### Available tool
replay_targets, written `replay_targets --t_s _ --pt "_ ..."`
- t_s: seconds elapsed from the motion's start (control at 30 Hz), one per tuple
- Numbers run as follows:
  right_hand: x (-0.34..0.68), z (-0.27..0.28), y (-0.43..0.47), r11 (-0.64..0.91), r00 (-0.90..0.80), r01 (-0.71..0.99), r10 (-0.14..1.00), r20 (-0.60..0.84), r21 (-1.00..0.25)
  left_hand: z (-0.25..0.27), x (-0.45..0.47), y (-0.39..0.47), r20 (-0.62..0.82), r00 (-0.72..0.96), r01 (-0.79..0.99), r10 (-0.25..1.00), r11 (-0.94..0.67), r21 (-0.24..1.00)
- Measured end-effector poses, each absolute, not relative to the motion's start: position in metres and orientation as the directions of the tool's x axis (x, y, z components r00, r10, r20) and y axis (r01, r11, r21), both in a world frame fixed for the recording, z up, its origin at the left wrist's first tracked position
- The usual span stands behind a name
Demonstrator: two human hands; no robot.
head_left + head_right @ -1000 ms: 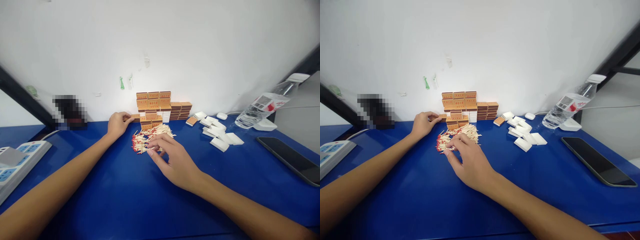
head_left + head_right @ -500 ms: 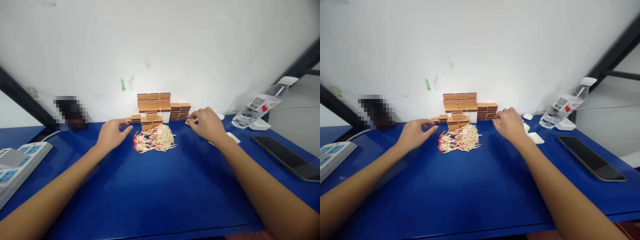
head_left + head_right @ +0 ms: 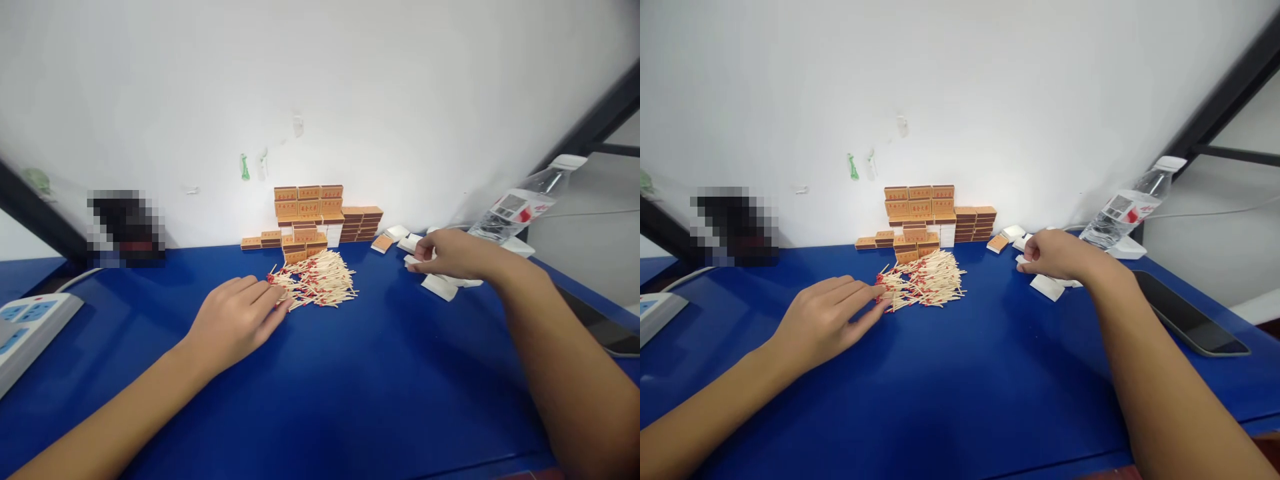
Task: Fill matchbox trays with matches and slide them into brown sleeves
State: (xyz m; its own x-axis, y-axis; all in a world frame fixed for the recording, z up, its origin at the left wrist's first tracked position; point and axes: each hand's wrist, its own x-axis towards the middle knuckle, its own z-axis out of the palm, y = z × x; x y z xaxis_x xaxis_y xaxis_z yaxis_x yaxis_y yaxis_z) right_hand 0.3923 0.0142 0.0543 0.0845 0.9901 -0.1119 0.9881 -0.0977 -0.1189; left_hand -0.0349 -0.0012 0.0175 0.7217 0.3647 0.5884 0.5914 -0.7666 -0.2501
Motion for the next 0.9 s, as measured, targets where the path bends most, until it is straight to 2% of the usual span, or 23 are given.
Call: replay_targets --t_s 0.1,0.17,0.27,0.33,0.4,0.5,0.7,0.8,0.9 --pt "0.368 0.062 0.006 0.015 -0.028 0.976 0.998 -0.056 -0.219 0.022 -0.029 -0.011 0.581 0.757 0.538 0.299 -0.79 -0.294" --pt "0.34 0.065 -0.007 0.163 -0.184 0.934 0.982 -0.036 -0.318 0.024 -0.026 -0.017 0.566 0.77 0.509 0.293 -0.818 -0.269" --pt "0.284 0.058 -0.033 0.405 -0.456 0.791 0.89 -0.001 -0.459 0.023 -0.021 -0.025 0.53 0.786 0.476 0.316 -0.858 -0.193" --pt "0.25 0.048 -0.047 0.514 -0.578 0.698 0.816 0.032 -0.499 0.02 -0.019 -0.03 0.492 0.802 0.453 0.339 -0.882 -0.132" --pt "0.229 0.039 -0.055 0.571 -0.656 0.614 0.753 0.049 -0.545 0.018 -0.017 -0.034 0.451 0.811 0.449 0.374 -0.891 -0.069" --pt "0.221 0.031 -0.053 0.569 -0.647 0.569 0.755 0.103 -0.594 0.015 -0.015 -0.035 0.405 0.801 0.483 0.441 -0.876 -0.002" --pt "0.229 0.035 -0.029 0.535 -0.517 0.605 0.827 0.22 -0.589 0.007 -0.013 -0.036 0.33 0.788 0.536 0.521 -0.843 0.051" --pt "0.214 0.037 -0.013 0.581 -0.558 0.643 0.802 0.215 -0.5 0.005 -0.011 -0.04 0.307 0.807 0.513 0.505 -0.856 0.059" --pt "0.193 0.036 0.003 0.639 -0.618 0.674 0.762 0.191 -0.37 0.005 -0.009 -0.045 0.308 0.847 0.45 0.433 -0.893 0.015"
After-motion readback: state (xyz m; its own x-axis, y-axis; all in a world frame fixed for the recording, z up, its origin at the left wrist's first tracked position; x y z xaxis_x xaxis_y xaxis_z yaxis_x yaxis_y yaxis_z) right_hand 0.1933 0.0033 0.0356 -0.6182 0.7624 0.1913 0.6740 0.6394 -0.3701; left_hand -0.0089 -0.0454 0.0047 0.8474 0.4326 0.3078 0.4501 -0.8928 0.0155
